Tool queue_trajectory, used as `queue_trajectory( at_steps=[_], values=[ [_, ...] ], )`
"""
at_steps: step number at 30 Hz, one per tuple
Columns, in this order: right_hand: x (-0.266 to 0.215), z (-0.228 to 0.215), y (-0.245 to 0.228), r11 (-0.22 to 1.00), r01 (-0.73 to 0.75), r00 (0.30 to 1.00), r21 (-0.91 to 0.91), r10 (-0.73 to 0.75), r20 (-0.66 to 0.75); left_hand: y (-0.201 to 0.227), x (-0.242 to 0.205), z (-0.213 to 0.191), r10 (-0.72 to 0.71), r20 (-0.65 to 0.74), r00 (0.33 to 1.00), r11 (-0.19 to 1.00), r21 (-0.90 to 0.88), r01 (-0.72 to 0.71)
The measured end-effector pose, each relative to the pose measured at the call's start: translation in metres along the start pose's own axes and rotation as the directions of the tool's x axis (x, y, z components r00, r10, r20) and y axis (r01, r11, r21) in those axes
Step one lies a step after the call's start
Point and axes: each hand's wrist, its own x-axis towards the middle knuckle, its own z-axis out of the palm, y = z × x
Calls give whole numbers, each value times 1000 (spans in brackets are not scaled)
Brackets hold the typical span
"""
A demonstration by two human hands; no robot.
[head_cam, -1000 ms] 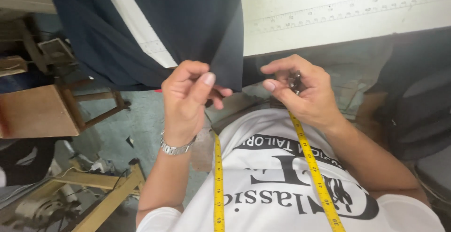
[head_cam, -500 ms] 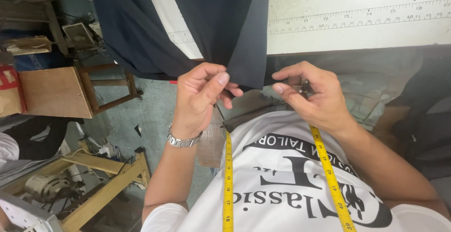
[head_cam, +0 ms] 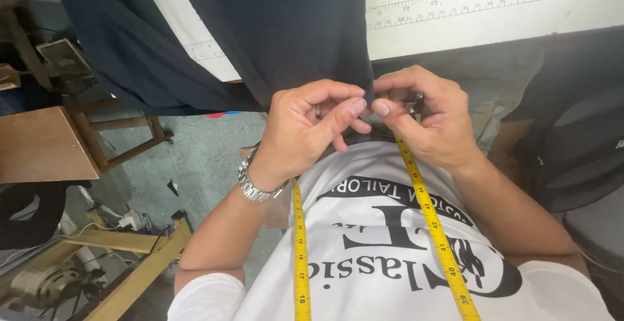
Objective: Trimming excess fabric and threads from a pair of black pants, measuring dimensions with a tape measure, and inspecting the garment for quality control.
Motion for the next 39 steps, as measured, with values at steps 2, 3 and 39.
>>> queue_trajectory(
  at_steps=[2,3,39],
  values=[
    [0,-3,0,999,47,999,-11,-47,15,9,4,-2,-28,64,998,999,32,26],
    [1,-3,0,999,48,999,-11,-48,12,11,4,-3,-28,67,997,999,33,25],
    [-24,-20,18,991,-130,979,31,134,-151,8,24,9,-127,135,983,965,244,92]
  ],
)
